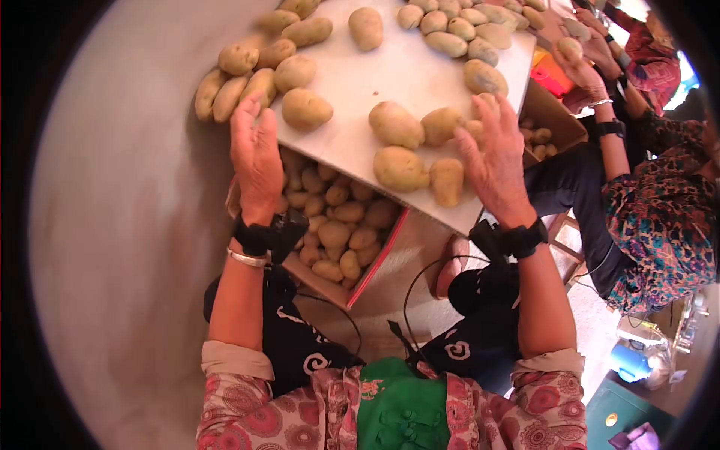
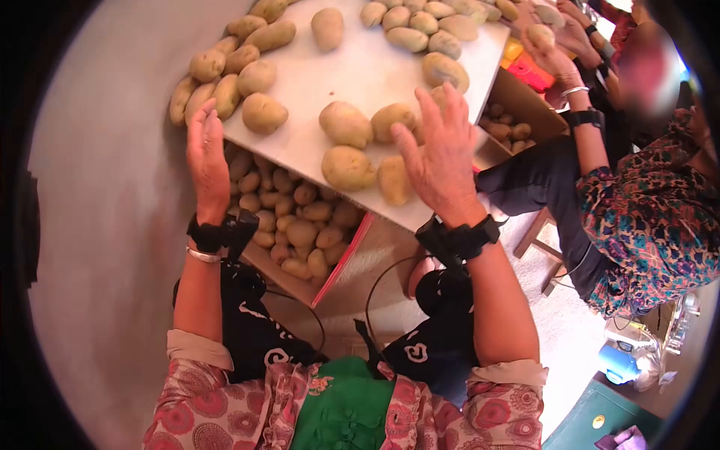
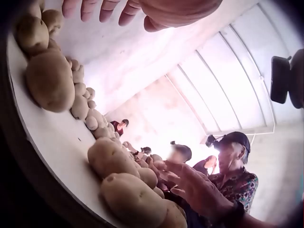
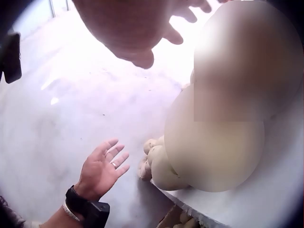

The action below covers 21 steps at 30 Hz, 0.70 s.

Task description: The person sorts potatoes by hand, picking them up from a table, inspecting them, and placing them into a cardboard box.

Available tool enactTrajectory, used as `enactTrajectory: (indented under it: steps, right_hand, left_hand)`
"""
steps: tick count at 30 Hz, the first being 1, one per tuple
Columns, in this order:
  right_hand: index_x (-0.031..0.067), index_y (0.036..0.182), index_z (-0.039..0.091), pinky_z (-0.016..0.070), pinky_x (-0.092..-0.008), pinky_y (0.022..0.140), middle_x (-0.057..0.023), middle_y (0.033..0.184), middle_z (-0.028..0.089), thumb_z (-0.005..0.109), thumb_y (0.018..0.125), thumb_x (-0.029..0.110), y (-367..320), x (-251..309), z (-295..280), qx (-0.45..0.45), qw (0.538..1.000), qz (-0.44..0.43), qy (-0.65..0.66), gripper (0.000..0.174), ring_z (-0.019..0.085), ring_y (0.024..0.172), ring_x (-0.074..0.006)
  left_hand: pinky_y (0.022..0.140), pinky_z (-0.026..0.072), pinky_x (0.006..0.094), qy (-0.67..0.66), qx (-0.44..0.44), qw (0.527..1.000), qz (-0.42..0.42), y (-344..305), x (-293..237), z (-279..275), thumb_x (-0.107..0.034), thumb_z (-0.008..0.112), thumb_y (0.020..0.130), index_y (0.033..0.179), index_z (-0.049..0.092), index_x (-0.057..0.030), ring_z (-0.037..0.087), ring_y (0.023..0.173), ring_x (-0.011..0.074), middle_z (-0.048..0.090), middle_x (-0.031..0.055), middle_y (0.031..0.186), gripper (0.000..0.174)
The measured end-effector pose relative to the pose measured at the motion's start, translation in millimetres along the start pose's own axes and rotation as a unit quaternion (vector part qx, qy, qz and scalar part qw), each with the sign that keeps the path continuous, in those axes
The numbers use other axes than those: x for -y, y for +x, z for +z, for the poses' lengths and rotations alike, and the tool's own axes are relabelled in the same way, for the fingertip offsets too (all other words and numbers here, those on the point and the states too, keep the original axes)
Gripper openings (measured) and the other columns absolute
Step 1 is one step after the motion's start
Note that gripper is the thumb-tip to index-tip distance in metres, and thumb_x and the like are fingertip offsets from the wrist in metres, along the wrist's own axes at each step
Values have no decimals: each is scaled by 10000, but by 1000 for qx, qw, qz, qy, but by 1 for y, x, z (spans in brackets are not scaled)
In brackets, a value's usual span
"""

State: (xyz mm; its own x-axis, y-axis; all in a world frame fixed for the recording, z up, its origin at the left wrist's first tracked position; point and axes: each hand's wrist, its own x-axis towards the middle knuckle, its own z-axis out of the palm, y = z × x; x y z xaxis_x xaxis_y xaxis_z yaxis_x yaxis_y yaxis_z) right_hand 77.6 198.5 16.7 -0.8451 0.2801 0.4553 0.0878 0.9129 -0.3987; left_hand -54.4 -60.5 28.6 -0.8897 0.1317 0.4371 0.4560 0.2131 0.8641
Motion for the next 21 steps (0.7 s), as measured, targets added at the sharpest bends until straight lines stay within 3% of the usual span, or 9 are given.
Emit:
enactTrajectory:
  steps: [3,4,6,8,12,15,17,19,21]
  right_hand:
    - [47,1205,523,335,-453,983,-216,1319,399,620,836,224,6,13,-2,-65,989,-100,88,420,399,1207,-390]
    - [44,1161,552,366,-425,961,-206,1292,432,626,825,171,4,21,-4,-63,983,-119,126,366,439,1172,-377]
    - [38,1075,595,426,-387,905,-178,1225,504,631,807,99,-2,37,-6,-71,974,-151,153,277,520,1090,-348]
    - [36,1058,600,434,-387,894,-179,1197,526,629,804,92,-3,41,-4,-71,974,-157,149,261,535,1067,-346]
    - [31,993,614,469,-377,845,-176,1105,587,632,792,76,-3,44,5,-51,974,-128,180,207,586,981,-337]
    - [32,965,620,486,-363,820,-170,1077,603,630,790,76,-5,48,18,-37,970,-145,191,180,604,943,-323]
    - [47,942,626,494,-357,810,-160,1068,604,632,780,86,-11,58,23,-26,966,-161,201,167,597,952,-309]
    - [31,896,613,497,-371,800,-152,1056,592,630,783,105,-14,66,30,-9,953,-212,215,136,593,943,-312]
    - [34,926,614,494,-351,812,-144,1069,588,635,792,80,-23,83,32,26,945,-198,260,143,599,955,-295]
  left_hand:
    - [959,381,312,-63,-1,997,-47,-4,13,-27,-124,500,919,1164,507,29,499,1099,183,539,123,1160,289]
    - [858,430,257,-67,-15,996,-48,-7,21,-32,-66,540,887,1062,561,17,543,954,120,591,64,1013,195]
    - [818,433,235,-69,17,995,-71,-16,32,-47,-60,551,880,1017,578,11,539,903,95,597,45,966,157]
    - [721,434,193,-72,44,993,-83,-23,37,-53,-36,572,859,907,609,-5,529,775,45,603,-5,834,69]
    - [664,448,207,-45,114,987,-101,-39,44,-55,-11,566,838,903,606,-14,535,726,52,601,-8,793,76]
    - [747,462,244,48,219,968,-118,-55,52,-41,-43,565,840,968,588,1,580,819,109,619,26,872,138]
    - [824,469,335,110,278,954,-25,-78,77,-18,-66,595,787,1040,572,3,601,937,246,635,120,973,263]
    - [892,444,387,184,343,921,5,-106,125,3,-118,609,782,1167,518,-8,563,1042,330,586,182,1127,411]
    - [899,450,390,90,382,910,-135,-130,166,17,-159,638,769,1268,442,-31,562,1039,340,535,177,1218,551]
